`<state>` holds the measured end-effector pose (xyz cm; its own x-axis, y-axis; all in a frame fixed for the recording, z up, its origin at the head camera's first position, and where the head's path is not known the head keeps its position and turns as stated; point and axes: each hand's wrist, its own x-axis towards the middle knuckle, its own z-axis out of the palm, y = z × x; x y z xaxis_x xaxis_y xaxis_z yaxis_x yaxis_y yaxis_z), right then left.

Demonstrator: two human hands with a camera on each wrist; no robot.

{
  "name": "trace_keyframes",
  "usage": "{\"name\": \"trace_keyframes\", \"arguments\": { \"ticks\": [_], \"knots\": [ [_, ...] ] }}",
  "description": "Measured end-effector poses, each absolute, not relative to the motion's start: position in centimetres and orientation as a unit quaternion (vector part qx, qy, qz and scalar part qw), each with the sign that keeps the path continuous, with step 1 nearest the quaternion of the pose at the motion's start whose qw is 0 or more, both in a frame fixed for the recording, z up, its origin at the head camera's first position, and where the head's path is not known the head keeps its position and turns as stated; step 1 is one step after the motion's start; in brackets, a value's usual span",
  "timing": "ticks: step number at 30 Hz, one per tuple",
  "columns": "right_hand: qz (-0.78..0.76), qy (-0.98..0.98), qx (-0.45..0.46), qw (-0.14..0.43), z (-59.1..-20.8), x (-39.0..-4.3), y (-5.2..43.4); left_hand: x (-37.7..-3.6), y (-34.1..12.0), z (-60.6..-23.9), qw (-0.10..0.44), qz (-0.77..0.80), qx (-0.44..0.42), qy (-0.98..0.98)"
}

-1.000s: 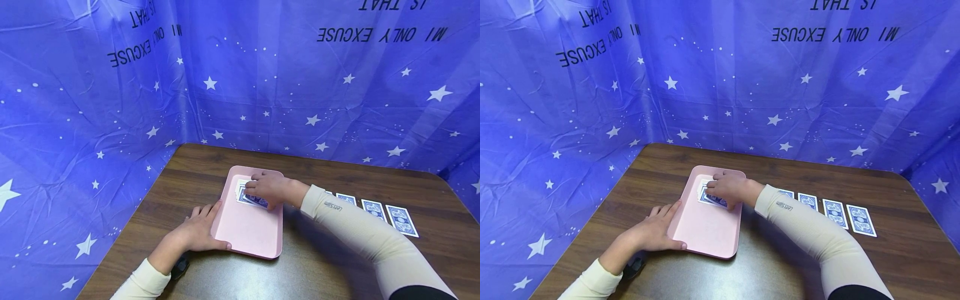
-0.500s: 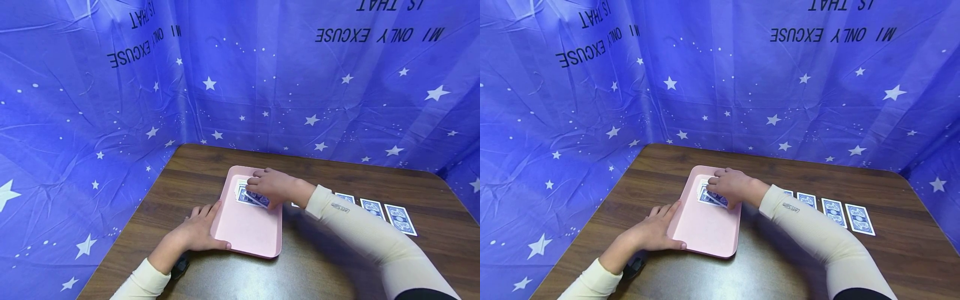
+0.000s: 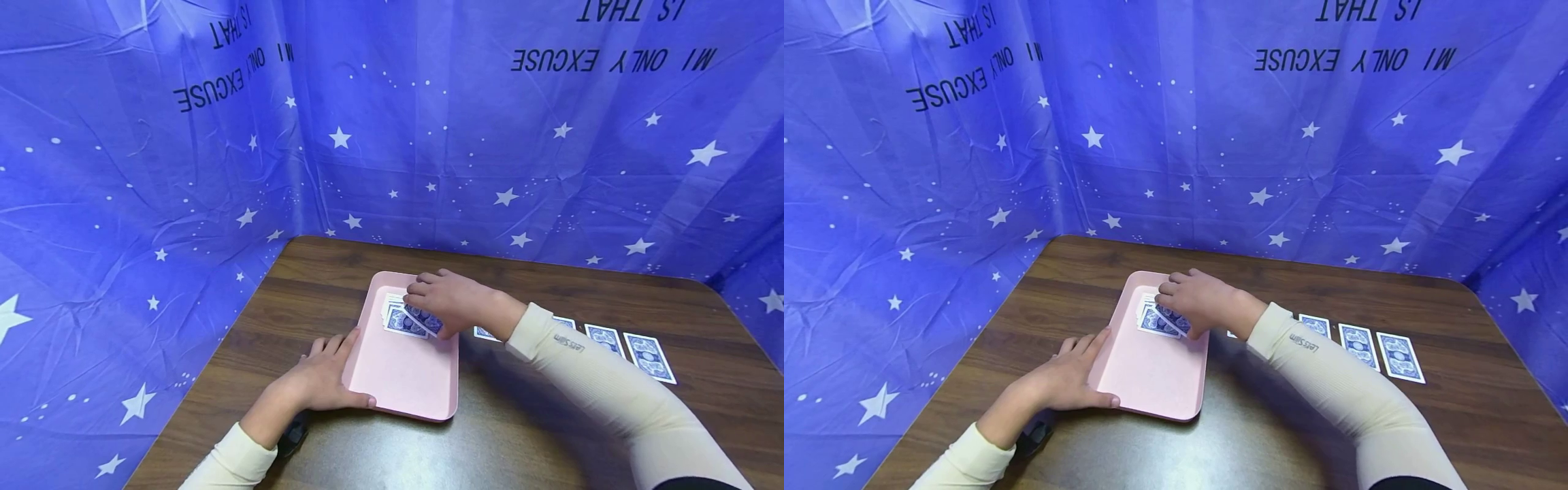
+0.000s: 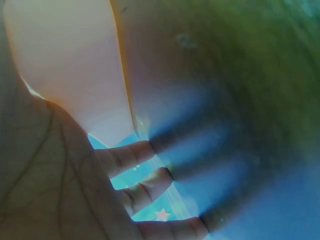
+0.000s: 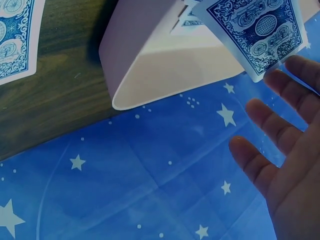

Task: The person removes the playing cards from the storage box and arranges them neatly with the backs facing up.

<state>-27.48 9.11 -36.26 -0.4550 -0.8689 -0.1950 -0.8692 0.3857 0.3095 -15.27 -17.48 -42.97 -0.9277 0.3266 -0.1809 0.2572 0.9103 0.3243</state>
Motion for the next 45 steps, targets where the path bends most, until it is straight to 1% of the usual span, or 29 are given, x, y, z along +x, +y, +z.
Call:
{"name": "trace_keyframes", "arguments": {
  "ticks": [12,23,30,39,45],
  "knots": [
    [0.162,0.848,-0.505,-0.012,-35.1,-27.2,10.9,-15.3,-17.4,-43.0,0.115,0.148,0.146,0.971],
    [0.150,0.868,-0.473,-0.015,-35.7,-27.1,13.7,-15.2,-17.4,-43.1,0.113,0.153,0.147,0.971],
    [0.110,0.887,-0.449,-0.021,-36.2,-26.8,16.0,-15.2,-17.4,-43.0,0.112,0.157,0.148,0.970],
    [0.087,0.916,-0.392,0.010,-36.3,-26.7,19.7,-15.2,-17.4,-42.9,0.113,0.159,0.147,0.970],
    [0.076,0.925,-0.372,-0.003,-36.8,-26.7,23.0,-15.2,-17.3,-43.0,0.110,0.161,0.149,0.969]
  ]
}}
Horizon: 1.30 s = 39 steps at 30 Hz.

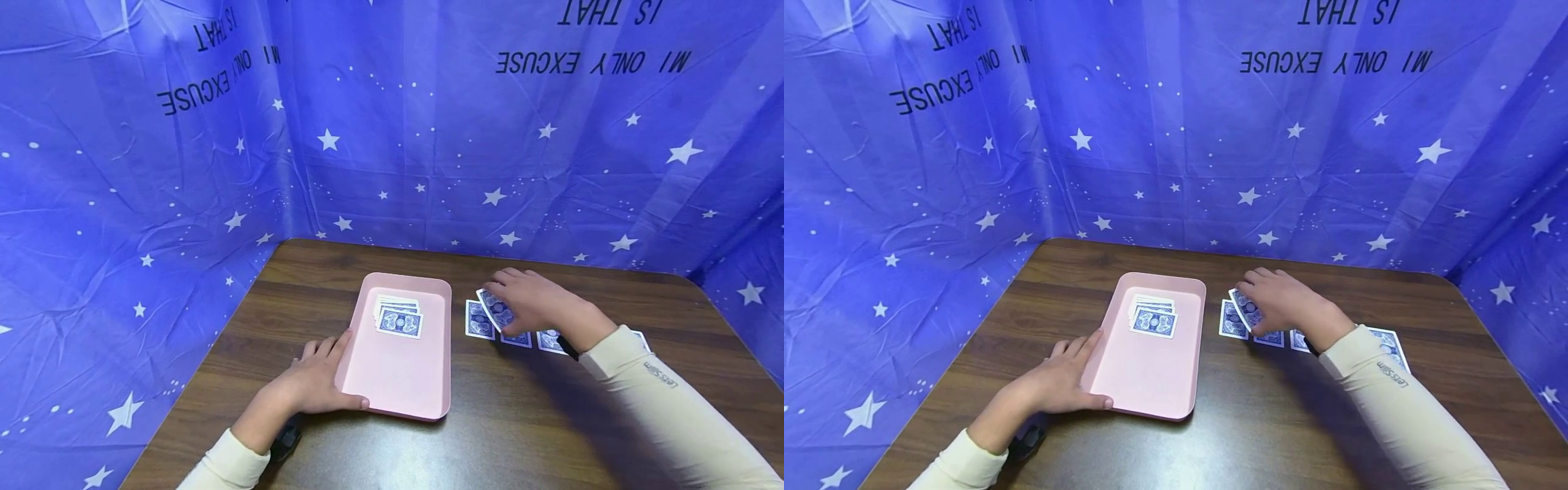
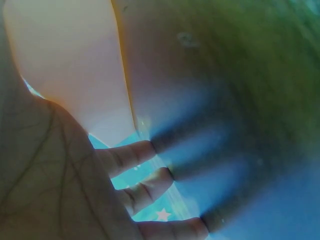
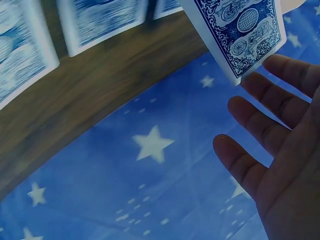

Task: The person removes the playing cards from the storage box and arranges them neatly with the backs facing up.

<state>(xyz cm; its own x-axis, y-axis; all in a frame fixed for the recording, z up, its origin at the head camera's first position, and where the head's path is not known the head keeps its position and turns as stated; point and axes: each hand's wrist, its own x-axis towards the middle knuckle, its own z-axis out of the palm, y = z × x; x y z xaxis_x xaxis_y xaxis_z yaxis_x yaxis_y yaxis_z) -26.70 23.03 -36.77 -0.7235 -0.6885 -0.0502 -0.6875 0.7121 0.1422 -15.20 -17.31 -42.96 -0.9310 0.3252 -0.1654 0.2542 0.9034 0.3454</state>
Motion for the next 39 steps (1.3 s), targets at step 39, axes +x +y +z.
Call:
{"name": "trace_keyframes", "arguments": {
  "ticks": [39],
  "knots": [
    [-0.023,-0.977,0.213,-0.020,-41.1,-21.4,43.2,-15.3,-17.4,-43.0,0.115,0.156,0.152,0.969]
  ]
}}
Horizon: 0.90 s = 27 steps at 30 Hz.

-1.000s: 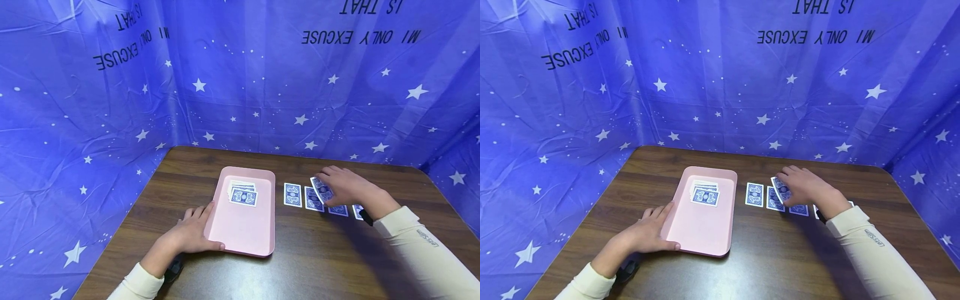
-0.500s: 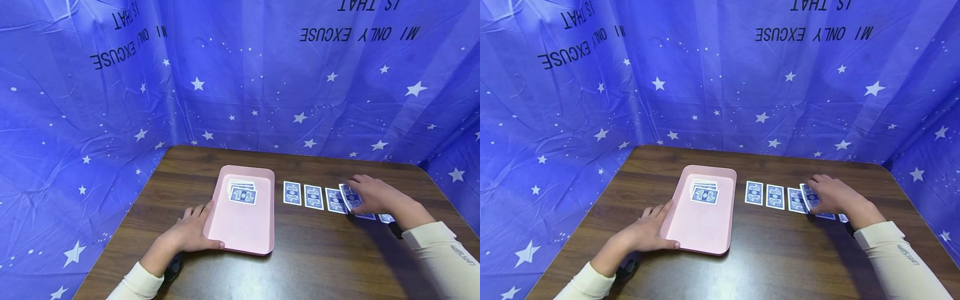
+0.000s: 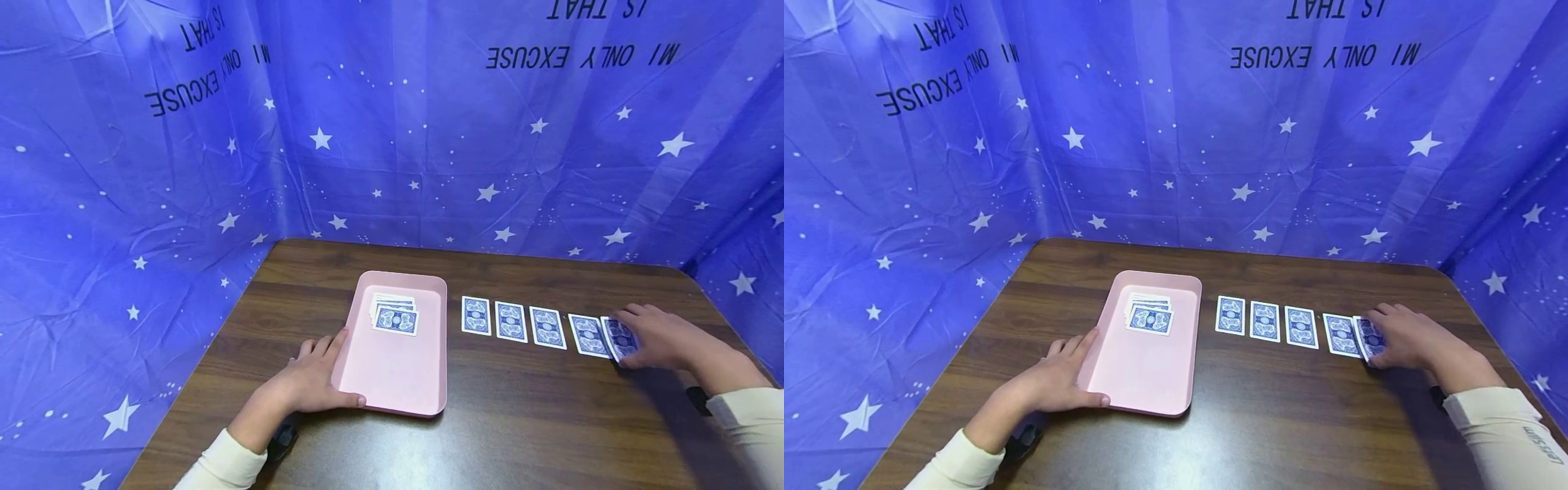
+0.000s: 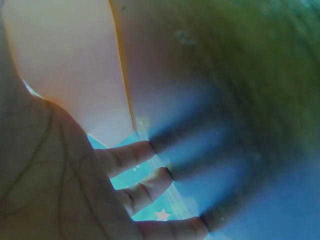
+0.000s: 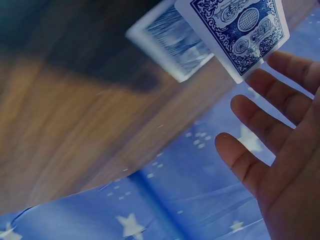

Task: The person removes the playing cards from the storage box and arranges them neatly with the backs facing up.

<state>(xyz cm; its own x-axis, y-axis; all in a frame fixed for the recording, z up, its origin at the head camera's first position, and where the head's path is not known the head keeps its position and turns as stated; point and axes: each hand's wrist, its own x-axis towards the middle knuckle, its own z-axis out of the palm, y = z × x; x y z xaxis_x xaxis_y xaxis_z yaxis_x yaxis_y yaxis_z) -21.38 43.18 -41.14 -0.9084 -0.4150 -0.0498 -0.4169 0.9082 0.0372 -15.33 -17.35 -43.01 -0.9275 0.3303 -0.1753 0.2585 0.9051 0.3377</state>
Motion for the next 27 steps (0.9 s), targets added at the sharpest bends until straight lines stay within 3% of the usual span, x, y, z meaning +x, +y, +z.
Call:
{"name": "trace_keyframes", "arguments": {
  "ticks": [16,27],
  "knots": [
    [0.009,0.973,-0.229,-0.022,-41.6,-19.8,48.4,-15.4,-17.2,-42.8,0.120,0.155,0.149,0.969],
    [0.003,0.979,-0.206,0.001,-41.5,-19.8,50.3,-15.4,-17.3,-43.0,0.118,0.155,0.149,0.969]
  ]
}}
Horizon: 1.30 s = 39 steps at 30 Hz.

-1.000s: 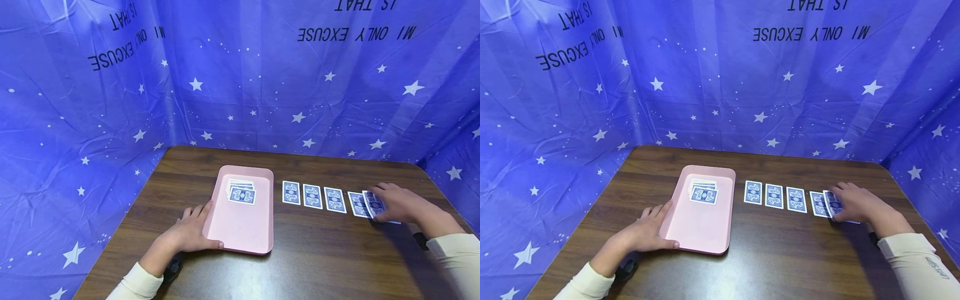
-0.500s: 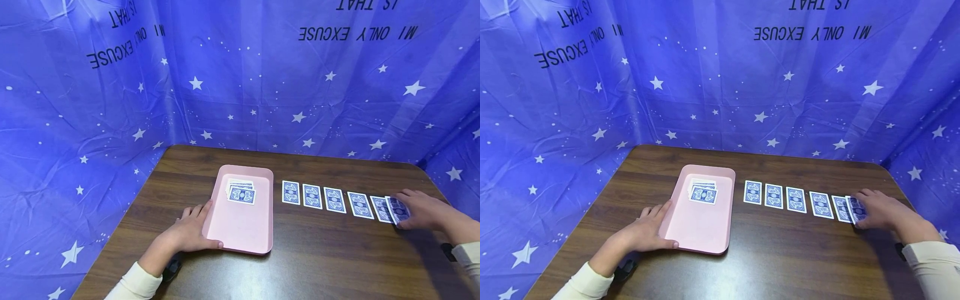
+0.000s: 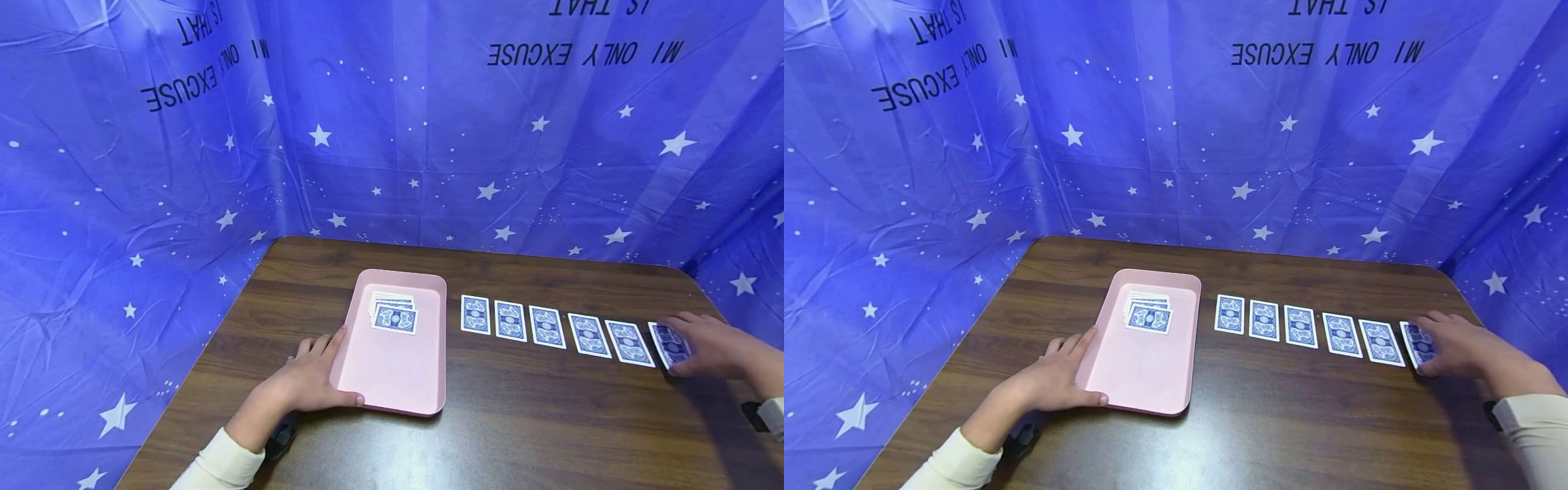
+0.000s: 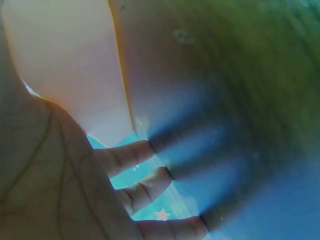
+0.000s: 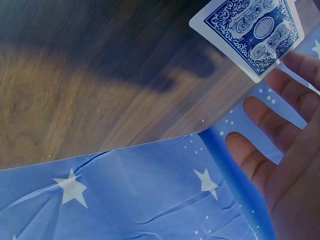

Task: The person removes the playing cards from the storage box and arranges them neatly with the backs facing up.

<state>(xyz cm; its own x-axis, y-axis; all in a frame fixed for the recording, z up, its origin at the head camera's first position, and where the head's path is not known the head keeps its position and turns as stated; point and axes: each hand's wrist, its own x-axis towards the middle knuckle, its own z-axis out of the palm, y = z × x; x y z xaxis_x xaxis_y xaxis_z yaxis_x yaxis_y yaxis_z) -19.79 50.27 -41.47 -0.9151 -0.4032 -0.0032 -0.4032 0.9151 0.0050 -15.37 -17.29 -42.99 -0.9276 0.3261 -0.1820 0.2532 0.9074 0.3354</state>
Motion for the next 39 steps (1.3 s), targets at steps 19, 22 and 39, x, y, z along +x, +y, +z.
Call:
{"name": "trace_keyframes", "arguments": {
  "ticks": [19,22,39],
  "knots": [
    [0.014,0.981,-0.189,0.039,-42.2,-20.1,51.4,-15.5,-17.3,-43.0,0.117,0.152,0.154,0.969],
    [0.020,0.982,-0.181,0.048,-42.2,-20.3,51.4,-15.5,-17.3,-43.1,0.118,0.154,0.152,0.969],
    [0.020,0.984,-0.169,0.054,-42.1,-20.8,50.9,-15.5,-17.3,-43.1,0.122,0.158,0.147,0.969]
  ]
}}
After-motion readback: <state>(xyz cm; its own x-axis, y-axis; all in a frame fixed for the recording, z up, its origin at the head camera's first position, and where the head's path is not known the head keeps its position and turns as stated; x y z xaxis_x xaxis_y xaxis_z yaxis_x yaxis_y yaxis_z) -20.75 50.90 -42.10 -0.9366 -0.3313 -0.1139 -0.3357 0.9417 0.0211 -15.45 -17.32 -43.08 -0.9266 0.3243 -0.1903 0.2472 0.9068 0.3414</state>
